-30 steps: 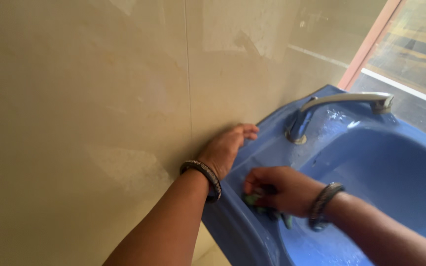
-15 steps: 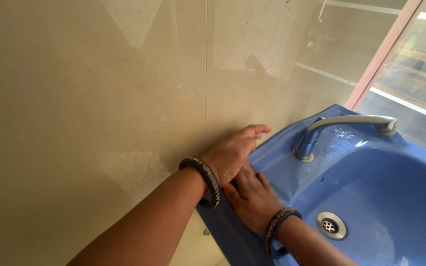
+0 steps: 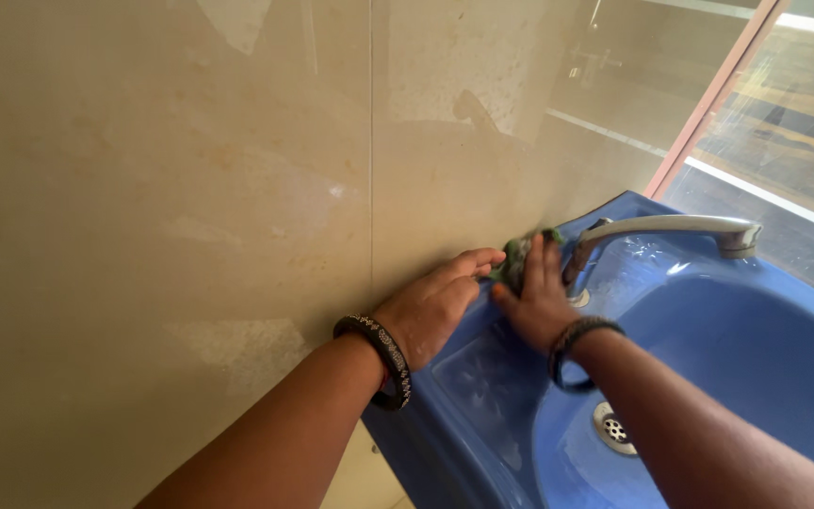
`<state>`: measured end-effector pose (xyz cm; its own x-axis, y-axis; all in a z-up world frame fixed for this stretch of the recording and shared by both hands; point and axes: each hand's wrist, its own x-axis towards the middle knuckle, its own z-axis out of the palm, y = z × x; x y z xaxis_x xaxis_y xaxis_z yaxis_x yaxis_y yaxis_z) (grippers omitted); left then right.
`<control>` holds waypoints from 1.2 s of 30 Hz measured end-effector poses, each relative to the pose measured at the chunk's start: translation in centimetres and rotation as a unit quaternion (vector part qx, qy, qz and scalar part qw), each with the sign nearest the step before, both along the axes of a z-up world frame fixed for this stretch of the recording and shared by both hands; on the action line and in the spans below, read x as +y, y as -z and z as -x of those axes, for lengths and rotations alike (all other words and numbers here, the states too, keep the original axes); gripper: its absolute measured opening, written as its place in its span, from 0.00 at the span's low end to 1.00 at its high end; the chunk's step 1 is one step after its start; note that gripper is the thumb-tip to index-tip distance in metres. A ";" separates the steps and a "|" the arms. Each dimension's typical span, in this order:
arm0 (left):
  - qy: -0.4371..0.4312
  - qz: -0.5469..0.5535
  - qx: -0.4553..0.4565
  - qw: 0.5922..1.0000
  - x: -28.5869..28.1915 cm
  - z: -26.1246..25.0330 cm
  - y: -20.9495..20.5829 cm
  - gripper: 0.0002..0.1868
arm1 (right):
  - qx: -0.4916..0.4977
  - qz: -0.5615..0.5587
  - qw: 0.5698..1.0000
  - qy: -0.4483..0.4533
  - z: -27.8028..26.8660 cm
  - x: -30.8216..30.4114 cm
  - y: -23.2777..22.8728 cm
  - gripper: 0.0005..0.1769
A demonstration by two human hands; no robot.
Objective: The person cleans a blue bathroom sink using a green cloth. They repeatedly turn the faucet on and off to wet the cloth and rinse the sink basin, scrubbing the interior surfaces and the area around the faucet.
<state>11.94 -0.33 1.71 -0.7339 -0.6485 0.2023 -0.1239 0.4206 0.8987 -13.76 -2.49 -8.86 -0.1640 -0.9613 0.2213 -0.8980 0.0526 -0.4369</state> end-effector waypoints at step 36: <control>-0.027 0.329 -0.471 0.818 3.4 3.9 2.6 0.31 | -0.025 0.100 0.994 -0.023 -3.7 14.1 2.5 0.39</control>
